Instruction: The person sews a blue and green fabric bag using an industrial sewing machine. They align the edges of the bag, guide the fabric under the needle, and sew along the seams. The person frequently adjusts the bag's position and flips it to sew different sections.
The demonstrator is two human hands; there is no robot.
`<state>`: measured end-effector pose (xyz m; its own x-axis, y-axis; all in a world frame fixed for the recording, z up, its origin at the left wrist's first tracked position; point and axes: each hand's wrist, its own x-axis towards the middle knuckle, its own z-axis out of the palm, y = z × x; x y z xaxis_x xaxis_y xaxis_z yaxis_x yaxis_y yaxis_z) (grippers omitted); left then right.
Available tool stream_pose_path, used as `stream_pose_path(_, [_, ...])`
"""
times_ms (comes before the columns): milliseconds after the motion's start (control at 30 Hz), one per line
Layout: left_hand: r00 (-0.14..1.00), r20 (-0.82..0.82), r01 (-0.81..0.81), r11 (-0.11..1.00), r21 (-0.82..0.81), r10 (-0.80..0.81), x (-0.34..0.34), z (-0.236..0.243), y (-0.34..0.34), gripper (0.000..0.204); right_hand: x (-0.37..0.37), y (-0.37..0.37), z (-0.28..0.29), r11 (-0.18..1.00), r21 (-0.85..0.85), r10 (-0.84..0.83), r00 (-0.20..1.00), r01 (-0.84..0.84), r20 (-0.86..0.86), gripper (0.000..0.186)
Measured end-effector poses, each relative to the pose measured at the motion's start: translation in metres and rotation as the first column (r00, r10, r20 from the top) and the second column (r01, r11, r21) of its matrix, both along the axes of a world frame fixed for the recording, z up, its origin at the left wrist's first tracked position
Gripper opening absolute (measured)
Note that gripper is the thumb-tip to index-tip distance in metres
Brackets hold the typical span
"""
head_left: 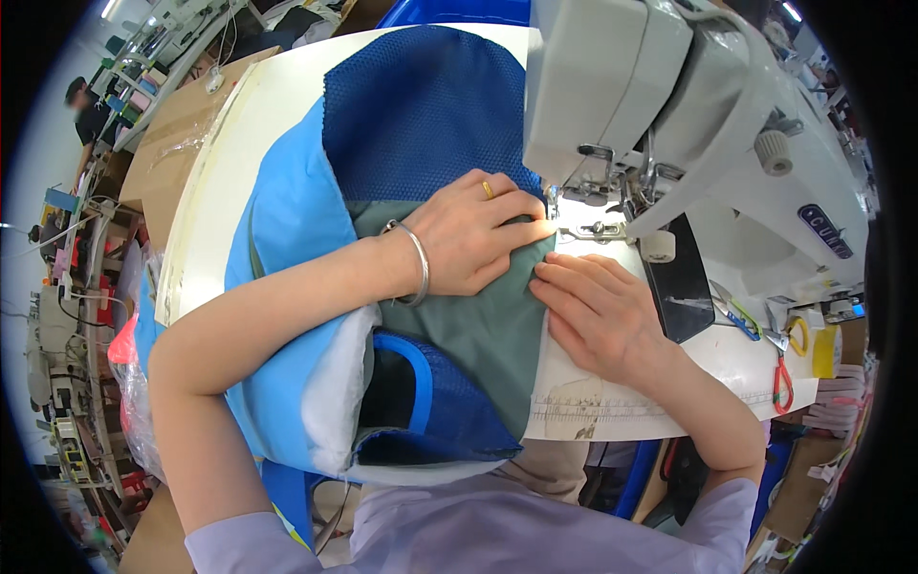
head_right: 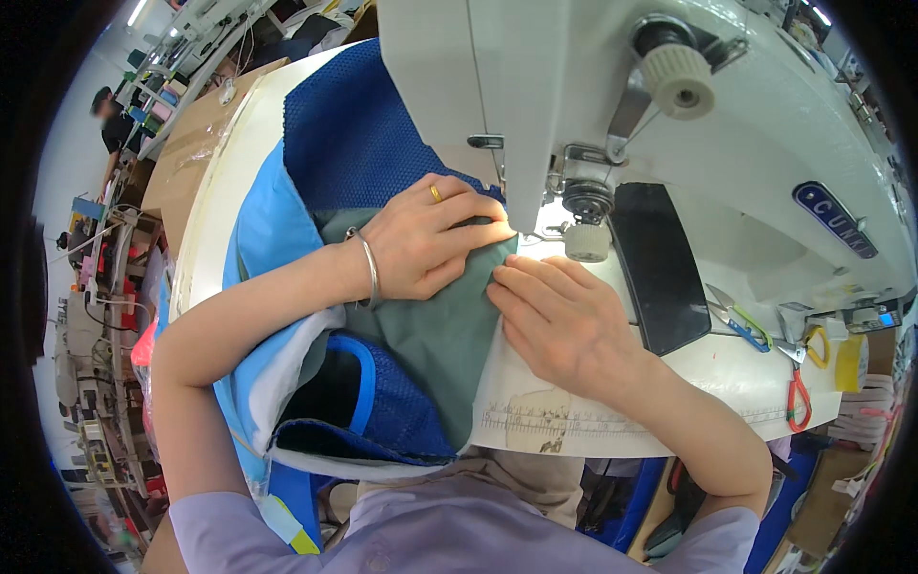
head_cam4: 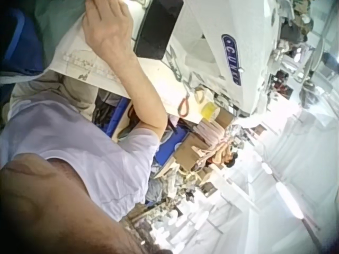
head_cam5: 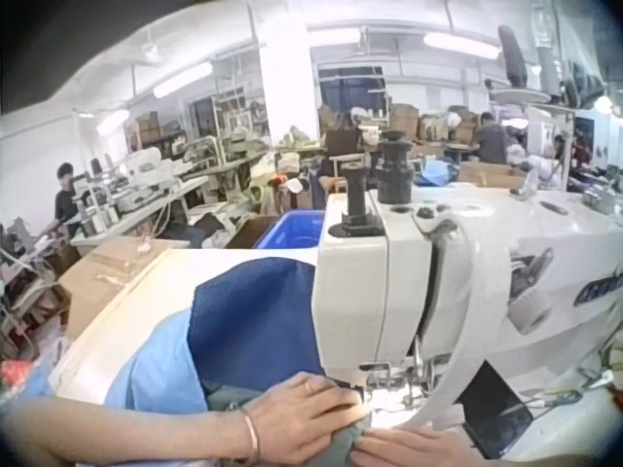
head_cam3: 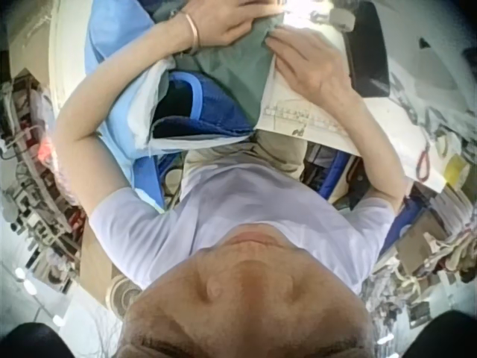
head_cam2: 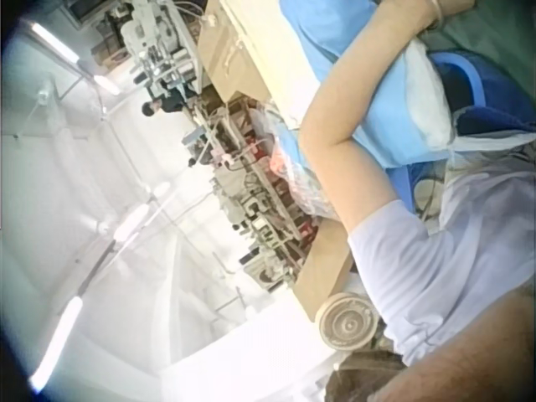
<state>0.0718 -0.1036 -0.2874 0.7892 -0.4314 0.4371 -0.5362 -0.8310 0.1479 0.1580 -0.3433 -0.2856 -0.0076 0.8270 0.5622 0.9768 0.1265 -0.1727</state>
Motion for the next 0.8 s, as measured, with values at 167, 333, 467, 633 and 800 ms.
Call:
stream_pose_path(167, [1.000, 0.028, -0.007, 0.999, 0.044, 0.006, 0.0015, -0.0016, 0.0024, 0.049, 0.0002, -0.0001, -0.0010, 1.000, -0.010, -0.016, 1.000, 0.015, -0.017, 0.033])
stream_pose_path(333, [0.998, 0.064, 0.011, 1.000, -0.020, -0.010, 0.0008, -0.0074, 0.0048, 0.051, 0.0005, -0.0007, 0.0006, 1.000, -0.024, -0.014, 1.000, 0.014, -0.015, 0.035])
stream_pose_path(467, [0.999, 0.045, 0.003, 1.000, 0.002, -0.003, 0.0009, -0.0046, 0.0040, 0.051, 0.0010, -0.0008, 0.0006, 0.999, -0.033, -0.016, 1.000, 0.015, -0.008, 0.035])
stream_pose_path(633, [0.998, 0.068, -0.006, 0.999, 0.032, 0.003, 0.0016, -0.0023, 0.0031, 0.044, 0.0005, -0.0002, 0.0006, 0.999, -0.030, -0.027, 1.000, 0.027, -0.009, 0.035])
stream_pose_path(800, [0.998, 0.060, -0.010, 0.998, 0.060, 0.006, 0.0022, 0.0017, 0.0051, 0.037, 0.0008, 0.0005, 0.0008, 0.998, -0.035, -0.043, 0.999, 0.043, -0.012, 0.035])
